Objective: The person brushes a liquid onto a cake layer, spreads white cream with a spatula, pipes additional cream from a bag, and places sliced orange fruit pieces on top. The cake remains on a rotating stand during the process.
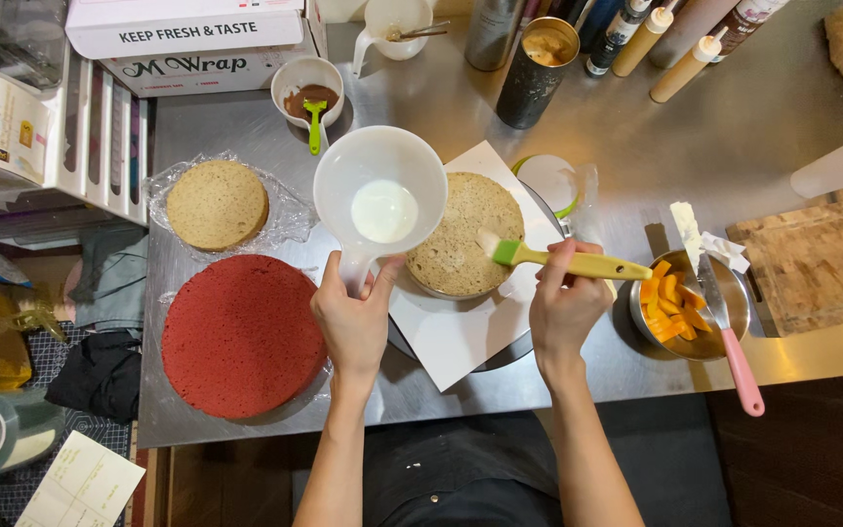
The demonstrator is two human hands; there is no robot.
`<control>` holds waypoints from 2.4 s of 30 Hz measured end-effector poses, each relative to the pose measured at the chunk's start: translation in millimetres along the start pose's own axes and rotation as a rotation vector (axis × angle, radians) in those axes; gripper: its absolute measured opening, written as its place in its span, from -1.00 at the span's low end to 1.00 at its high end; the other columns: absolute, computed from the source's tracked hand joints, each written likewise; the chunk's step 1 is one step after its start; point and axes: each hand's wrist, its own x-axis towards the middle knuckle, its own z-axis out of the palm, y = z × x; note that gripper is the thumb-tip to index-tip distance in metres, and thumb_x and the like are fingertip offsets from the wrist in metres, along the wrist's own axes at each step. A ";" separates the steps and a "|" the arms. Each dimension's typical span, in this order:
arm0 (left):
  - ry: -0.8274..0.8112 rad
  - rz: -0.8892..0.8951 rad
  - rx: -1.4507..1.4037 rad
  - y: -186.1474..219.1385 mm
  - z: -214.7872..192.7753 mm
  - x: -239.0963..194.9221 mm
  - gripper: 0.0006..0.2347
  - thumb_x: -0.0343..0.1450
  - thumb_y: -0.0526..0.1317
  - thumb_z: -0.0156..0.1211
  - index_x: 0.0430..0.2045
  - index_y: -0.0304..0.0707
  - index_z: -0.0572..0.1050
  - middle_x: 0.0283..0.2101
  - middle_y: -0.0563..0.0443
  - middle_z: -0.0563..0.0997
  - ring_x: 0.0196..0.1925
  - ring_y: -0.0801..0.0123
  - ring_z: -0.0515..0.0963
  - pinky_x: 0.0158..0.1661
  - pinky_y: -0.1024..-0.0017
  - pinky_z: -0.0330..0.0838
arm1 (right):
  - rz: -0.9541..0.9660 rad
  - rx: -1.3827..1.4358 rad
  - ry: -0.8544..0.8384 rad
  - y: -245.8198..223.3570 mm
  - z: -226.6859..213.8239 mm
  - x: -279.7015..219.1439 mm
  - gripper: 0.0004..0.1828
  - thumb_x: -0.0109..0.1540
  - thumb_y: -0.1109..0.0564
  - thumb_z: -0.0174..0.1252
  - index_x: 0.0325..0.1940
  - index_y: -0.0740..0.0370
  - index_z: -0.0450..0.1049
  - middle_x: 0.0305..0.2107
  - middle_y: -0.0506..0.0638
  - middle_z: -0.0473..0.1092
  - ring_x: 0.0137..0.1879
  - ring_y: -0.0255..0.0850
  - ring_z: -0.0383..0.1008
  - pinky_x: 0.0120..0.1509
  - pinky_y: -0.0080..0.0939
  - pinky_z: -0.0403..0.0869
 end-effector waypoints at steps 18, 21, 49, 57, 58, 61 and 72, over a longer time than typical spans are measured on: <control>-0.009 0.068 -0.037 -2.0 -5.2 -4.9 -0.71 0.36 -0.19 0.47 -0.34 -0.46 0.48 -0.48 -0.06 0.64 -0.52 0.56 0.47 -0.47 0.52 0.39 | 0.011 0.121 -0.058 -17.8 -15.0 -18.2 -0.67 0.49 0.06 -0.03 -0.25 0.28 0.47 -0.62 -0.04 0.43 -0.54 -0.37 0.46 -0.50 -0.41 0.40; -0.012 0.109 0.010 -5.0 -7.5 -2.4 -0.71 0.36 -0.18 0.45 -0.32 -0.45 0.47 -0.46 -0.09 0.65 -0.57 0.45 0.44 -0.49 0.47 0.38 | 0.006 0.646 0.161 -38.6 -30.1 2.2 -0.73 0.55 0.03 -0.06 -0.14 0.23 0.36 -0.37 -0.01 0.42 -0.53 -0.41 0.38 -0.53 -0.46 0.34; 0.162 -0.068 -0.043 -30.8 -50.4 -10.3 -0.73 0.37 -0.22 0.49 -0.42 -0.38 0.45 -0.55 0.23 0.30 -0.49 0.62 0.22 -0.46 0.59 0.19 | 0.056 0.243 -0.133 -3.2 5.8 -37.3 -0.67 0.51 0.08 -0.03 -0.23 0.34 0.43 -0.48 -0.01 0.41 -0.48 -0.37 0.43 -0.42 -0.39 0.41; 0.180 -0.074 -0.048 -37.6 -46.8 -10.0 -0.74 0.36 -0.21 0.48 -0.44 -0.36 0.44 -0.55 0.25 0.30 -0.50 0.64 0.23 -0.47 0.59 0.18 | 0.116 0.608 -0.177 -15.6 34.3 21.6 -0.74 0.49 0.09 0.02 -0.11 0.36 0.43 -0.42 -0.02 0.45 -0.37 -0.39 0.47 -0.32 -0.40 0.46; 0.171 -0.091 -0.039 -38.9 -47.0 -9.9 -0.74 0.37 -0.21 0.48 -0.45 -0.36 0.44 -0.56 0.24 0.30 -0.51 0.63 0.23 -0.48 0.58 0.17 | 0.088 0.474 -0.225 -14.7 42.7 28.5 -0.74 0.48 0.09 0.03 -0.14 0.36 0.45 -0.47 -0.02 0.45 -0.40 -0.39 0.47 -0.35 -0.41 0.44; 0.151 -0.100 -0.037 -42.1 -48.3 -2.0 -0.74 0.37 -0.23 0.49 -0.45 -0.37 0.45 -0.56 0.23 0.32 -0.51 0.62 0.22 -0.49 0.57 0.16 | 0.048 0.267 -0.300 -11.0 56.7 42.3 -0.73 0.46 0.09 0.05 -0.19 0.34 0.49 -0.55 -0.02 0.46 -0.46 -0.39 0.49 -0.40 -0.41 0.42; -0.078 0.102 -0.142 -91.1 -28.5 101.8 -0.74 0.36 -0.21 0.45 -0.25 -0.39 0.52 -0.36 0.29 0.56 -0.39 0.69 0.39 -0.40 0.64 0.34 | 0.046 0.212 0.033 -0.5 30.9 54.7 -0.69 0.54 0.11 -0.05 -0.19 0.33 0.44 -0.55 -0.04 0.42 -0.47 -0.38 0.44 -0.38 -0.39 0.41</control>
